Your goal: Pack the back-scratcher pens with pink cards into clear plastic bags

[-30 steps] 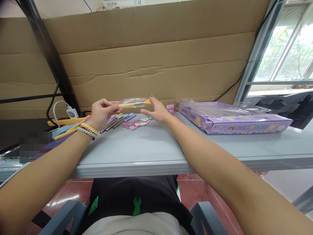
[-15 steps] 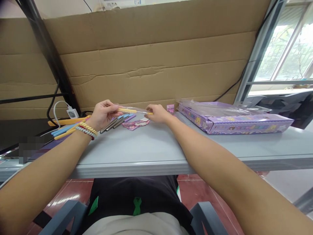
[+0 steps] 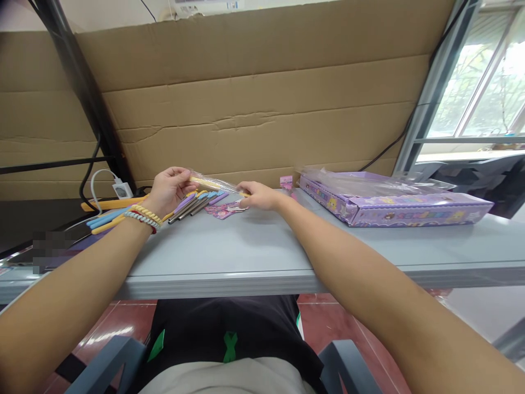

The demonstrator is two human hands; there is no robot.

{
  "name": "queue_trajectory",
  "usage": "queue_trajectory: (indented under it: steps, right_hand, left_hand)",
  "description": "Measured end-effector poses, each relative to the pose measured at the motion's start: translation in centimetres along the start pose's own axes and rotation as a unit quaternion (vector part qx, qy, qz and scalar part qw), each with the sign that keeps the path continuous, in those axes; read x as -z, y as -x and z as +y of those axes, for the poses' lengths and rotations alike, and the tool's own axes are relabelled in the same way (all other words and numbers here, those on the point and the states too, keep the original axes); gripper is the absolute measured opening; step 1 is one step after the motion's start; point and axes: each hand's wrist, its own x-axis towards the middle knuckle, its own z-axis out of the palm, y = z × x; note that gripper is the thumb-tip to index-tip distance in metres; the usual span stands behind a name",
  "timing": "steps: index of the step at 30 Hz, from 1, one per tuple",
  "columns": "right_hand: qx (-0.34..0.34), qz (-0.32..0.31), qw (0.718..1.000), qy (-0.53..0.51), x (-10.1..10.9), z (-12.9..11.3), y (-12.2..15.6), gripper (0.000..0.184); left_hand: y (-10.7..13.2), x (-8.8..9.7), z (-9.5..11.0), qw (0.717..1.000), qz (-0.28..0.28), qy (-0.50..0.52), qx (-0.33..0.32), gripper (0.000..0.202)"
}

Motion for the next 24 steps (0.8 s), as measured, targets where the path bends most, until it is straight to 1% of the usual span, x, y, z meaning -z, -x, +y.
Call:
queue_trajectory:
  steps: [2, 5, 6, 8, 10, 12, 15, 17, 19, 21, 24]
  right_hand:
    - [-0.017, -0.012, 1.000, 0.002, -0.1, -0.1, 0.0, 0.028]
    - [-0.030, -0.014, 0.999, -0.005, -0.2, -0.1, 0.0, 0.013]
    - [-0.028, -0.012, 0.999, -0.012, -0.3, 0.0, -0.1, 0.010]
    - [-0.022, -0.001, 0.999, -0.026, -0.3, 0.2, -0.2, 0.012]
    - [-0.019, 0.029, 0.999, -0.033, -0.3, 0.3, -0.4, 0.018]
    - [-0.022, 0.077, 0.996, -0.036, -0.3, 0.5, -0.5, 0.023]
    - [-0.060, 0.161, 0.985, -0.025, 0.1, 0.7, -0.7, 0.021]
    - [-0.092, 0.220, 0.971, 0.011, 0.5, 1.0, -0.7, 0.018]
    - [-0.113, 0.263, 0.956, 0.061, 1.0, 1.5, -0.6, 0.016]
    - [-0.135, 0.274, 0.947, 0.102, 1.5, 2.1, -0.3, 0.016]
    - [-0.183, 0.245, 0.942, 0.135, 2.0, 3.2, 0.2, 0.016]
  left_hand:
    - [0.0, 0.0, 0.0, 1.000, -0.012, 0.002, -0.001, 0.007]
    - [0.1, -0.1, -0.1, 1.000, -0.029, -0.002, 0.000, 0.005]
    - [0.1, -0.2, -0.1, 0.999, -0.035, -0.004, -0.002, 0.006]
    - [0.1, -0.3, -0.1, 0.999, -0.043, -0.011, -0.007, 0.012]
    - [0.1, -0.4, -0.2, 0.999, -0.043, -0.019, -0.012, 0.019]
    - [0.0, -0.4, -0.4, 0.999, -0.035, -0.037, -0.010, 0.025]
    - [-0.2, -0.2, -0.6, 0.997, -0.020, -0.077, 0.008, 0.030]
    - [-0.2, 0.0, -0.7, 0.994, -0.023, -0.105, 0.027, 0.030]
    - [-0.3, 0.1, -0.9, 0.989, -0.037, -0.134, 0.041, 0.029]
    - [-0.3, 0.1, -1.0, 0.984, -0.051, -0.166, 0.049, 0.027]
    - [-0.3, 0.1, -1.1, 0.975, -0.061, -0.203, 0.058, 0.025]
